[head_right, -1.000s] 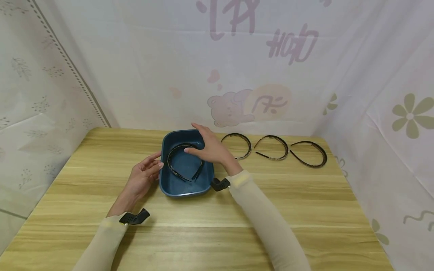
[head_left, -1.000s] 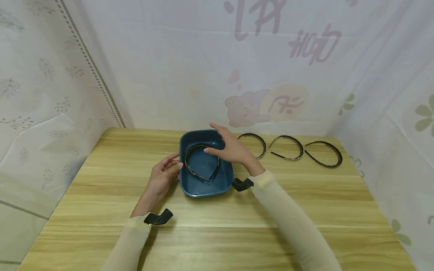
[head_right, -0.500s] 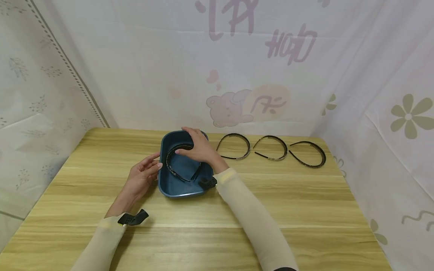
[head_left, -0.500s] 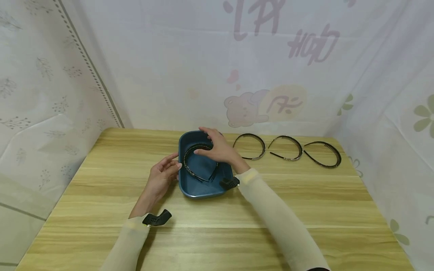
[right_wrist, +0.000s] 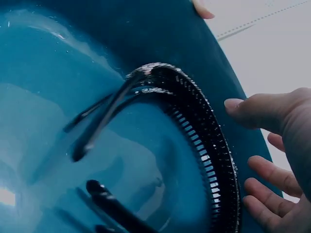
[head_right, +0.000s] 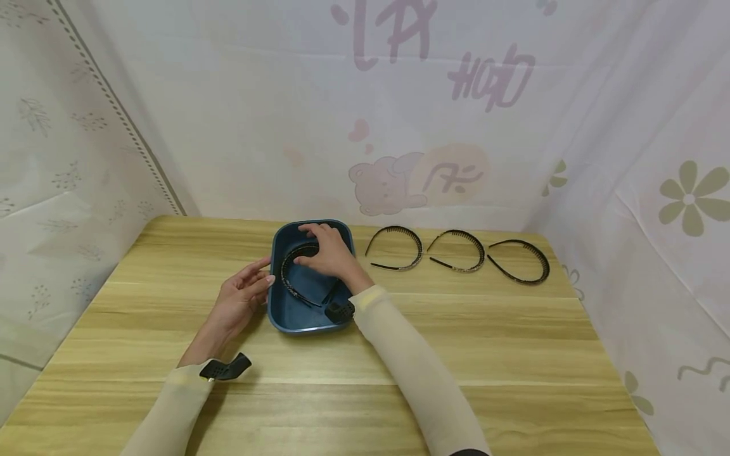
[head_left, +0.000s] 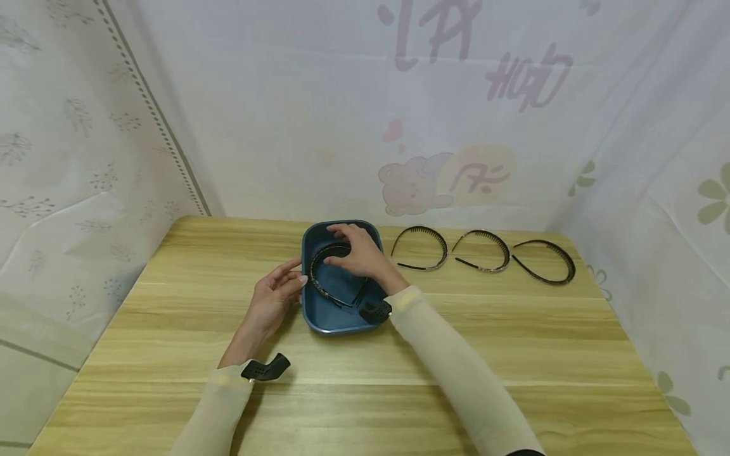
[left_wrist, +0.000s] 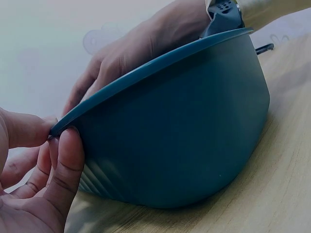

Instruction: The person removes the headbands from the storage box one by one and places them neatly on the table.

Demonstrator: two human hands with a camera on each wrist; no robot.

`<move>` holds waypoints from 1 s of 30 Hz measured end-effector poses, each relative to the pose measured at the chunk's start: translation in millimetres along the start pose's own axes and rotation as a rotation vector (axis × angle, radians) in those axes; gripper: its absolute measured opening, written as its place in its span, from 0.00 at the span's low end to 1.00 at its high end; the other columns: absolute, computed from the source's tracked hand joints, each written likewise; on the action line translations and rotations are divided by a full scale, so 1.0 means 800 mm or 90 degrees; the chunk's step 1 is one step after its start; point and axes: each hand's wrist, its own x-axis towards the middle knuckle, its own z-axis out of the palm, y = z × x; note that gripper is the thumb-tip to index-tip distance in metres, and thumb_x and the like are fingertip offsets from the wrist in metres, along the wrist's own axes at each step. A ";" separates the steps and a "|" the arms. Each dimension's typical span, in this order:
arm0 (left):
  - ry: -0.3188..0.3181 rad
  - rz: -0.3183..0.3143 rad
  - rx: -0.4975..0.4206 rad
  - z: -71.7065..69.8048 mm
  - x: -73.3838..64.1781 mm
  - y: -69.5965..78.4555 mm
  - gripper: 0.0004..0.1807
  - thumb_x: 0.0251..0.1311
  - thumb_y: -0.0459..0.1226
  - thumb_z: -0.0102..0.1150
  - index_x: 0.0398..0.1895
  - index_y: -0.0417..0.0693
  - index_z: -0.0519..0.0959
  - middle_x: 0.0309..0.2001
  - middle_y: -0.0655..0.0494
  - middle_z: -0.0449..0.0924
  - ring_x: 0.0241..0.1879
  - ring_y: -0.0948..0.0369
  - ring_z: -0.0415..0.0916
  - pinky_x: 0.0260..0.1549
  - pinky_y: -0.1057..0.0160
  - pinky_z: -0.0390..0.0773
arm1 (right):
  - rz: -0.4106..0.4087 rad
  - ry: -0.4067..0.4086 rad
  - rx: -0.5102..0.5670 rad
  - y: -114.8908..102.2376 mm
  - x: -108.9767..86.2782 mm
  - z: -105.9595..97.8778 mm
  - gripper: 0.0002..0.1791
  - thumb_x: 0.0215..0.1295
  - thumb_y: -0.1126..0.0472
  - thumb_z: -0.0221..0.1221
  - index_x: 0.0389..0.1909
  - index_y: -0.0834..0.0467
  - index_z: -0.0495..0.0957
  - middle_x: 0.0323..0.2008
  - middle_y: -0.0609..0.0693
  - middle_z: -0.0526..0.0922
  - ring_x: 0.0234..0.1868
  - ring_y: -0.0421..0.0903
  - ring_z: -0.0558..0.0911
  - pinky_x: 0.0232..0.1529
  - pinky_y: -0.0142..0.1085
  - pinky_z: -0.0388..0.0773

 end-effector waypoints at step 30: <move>0.000 0.009 -0.010 0.001 -0.002 0.001 0.30 0.72 0.28 0.56 0.76 0.38 0.63 0.38 0.65 0.78 0.32 0.67 0.76 0.32 0.70 0.80 | 0.007 0.041 -0.099 0.007 0.002 0.014 0.13 0.67 0.61 0.67 0.51 0.54 0.87 0.46 0.50 0.87 0.49 0.49 0.76 0.53 0.43 0.76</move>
